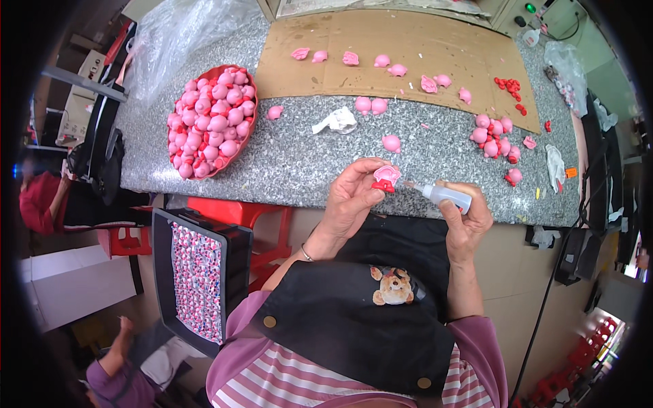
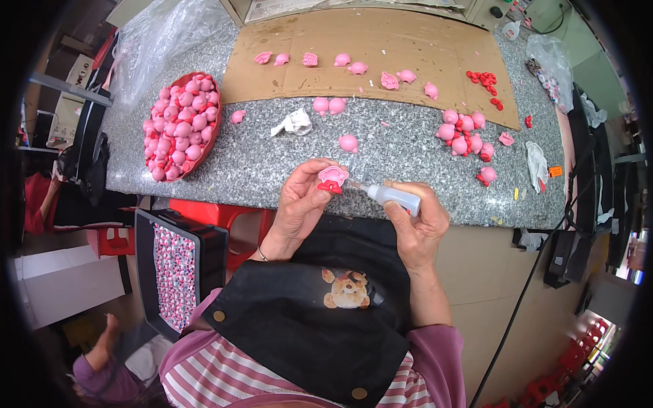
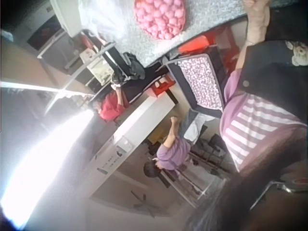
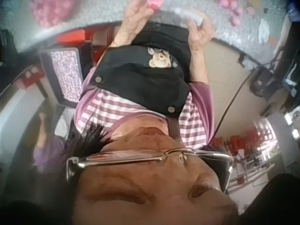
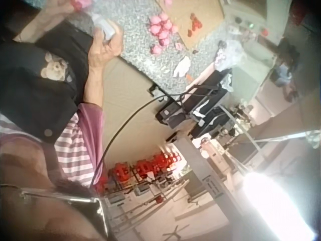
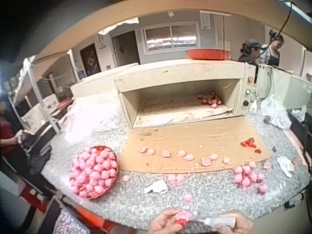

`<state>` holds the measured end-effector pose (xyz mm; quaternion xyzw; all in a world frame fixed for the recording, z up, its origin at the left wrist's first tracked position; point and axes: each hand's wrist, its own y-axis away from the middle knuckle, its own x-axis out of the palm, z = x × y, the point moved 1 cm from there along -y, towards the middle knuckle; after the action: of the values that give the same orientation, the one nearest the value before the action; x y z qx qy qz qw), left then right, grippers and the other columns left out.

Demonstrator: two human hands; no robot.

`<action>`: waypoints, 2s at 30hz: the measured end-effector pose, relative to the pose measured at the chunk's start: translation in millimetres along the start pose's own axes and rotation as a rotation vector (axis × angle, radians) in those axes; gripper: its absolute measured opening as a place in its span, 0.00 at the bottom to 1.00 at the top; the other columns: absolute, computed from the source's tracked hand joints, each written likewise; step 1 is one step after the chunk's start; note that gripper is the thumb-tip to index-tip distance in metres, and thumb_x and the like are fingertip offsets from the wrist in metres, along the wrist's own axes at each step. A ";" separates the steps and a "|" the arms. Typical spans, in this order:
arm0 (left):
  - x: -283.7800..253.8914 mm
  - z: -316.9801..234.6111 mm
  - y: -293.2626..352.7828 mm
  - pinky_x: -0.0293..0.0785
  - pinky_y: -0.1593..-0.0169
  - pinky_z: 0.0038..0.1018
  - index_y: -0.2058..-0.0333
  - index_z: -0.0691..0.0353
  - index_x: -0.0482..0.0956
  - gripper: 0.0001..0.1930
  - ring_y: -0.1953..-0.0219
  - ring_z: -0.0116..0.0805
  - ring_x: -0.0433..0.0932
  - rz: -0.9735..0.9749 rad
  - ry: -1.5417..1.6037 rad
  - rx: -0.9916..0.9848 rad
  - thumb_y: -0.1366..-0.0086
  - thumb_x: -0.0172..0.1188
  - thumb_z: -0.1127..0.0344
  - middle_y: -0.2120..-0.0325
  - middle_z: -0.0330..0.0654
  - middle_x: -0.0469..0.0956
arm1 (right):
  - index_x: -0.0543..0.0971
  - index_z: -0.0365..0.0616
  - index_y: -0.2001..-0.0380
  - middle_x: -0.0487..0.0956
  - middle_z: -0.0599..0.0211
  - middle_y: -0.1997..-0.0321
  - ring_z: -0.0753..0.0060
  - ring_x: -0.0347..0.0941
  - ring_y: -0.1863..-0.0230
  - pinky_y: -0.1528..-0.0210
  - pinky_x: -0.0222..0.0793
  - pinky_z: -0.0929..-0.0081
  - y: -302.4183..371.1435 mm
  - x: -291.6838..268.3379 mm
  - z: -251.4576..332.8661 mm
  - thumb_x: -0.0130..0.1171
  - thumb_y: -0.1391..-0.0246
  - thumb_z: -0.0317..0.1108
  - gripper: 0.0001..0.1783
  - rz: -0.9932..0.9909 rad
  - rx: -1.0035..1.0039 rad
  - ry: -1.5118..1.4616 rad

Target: Assembling small pink plastic components using glue.

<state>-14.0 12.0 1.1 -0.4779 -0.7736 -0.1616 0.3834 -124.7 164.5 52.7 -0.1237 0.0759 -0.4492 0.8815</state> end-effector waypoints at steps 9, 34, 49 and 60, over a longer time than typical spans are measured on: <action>0.6 1.4 -0.1 0.62 0.42 0.32 0.52 0.64 0.68 0.22 0.46 0.35 0.67 -0.032 0.016 -0.024 0.46 0.60 0.78 0.51 0.43 0.69 | 0.75 0.34 0.63 0.77 0.62 0.63 0.79 0.71 0.65 0.61 0.66 0.82 2.8 -1.8 -0.4 0.60 0.51 0.24 0.11 0.029 0.003 0.011; -7.7 4.0 -0.6 0.63 0.42 0.31 0.53 0.64 0.69 0.21 0.46 0.35 0.68 -0.037 -0.045 0.021 0.48 0.59 0.82 0.52 0.43 0.68 | 0.76 0.34 0.64 0.79 0.57 0.65 0.72 0.73 0.66 0.64 0.68 0.78 2.5 -0.4 10.9 0.63 0.55 0.24 0.13 0.037 -0.157 0.156; -6.9 7.5 -4.0 0.63 0.42 0.32 0.53 0.65 0.69 0.21 0.46 0.35 0.68 -0.004 -0.096 0.049 0.48 0.58 0.83 0.52 0.44 0.67 | 0.76 0.35 0.64 0.79 0.57 0.66 0.72 0.74 0.67 0.65 0.69 0.78 -0.1 2.5 8.5 0.63 0.57 0.22 0.13 0.104 -0.139 0.168; -4.3 6.5 -3.8 0.64 0.44 0.31 0.52 0.64 0.68 0.23 0.47 0.36 0.68 -0.089 -0.006 -0.041 0.49 0.57 0.84 0.52 0.44 0.69 | 0.67 0.42 0.52 0.71 0.64 0.56 0.71 0.68 0.53 0.48 0.62 0.71 16.5 -87.1 -41.0 0.58 0.54 0.24 0.23 -0.244 0.155 -0.298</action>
<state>-19.0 11.5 -6.0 -0.4512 -0.7918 -0.1928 0.3637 -172.9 238.3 10.6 -0.1287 -0.1060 -0.5341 0.8288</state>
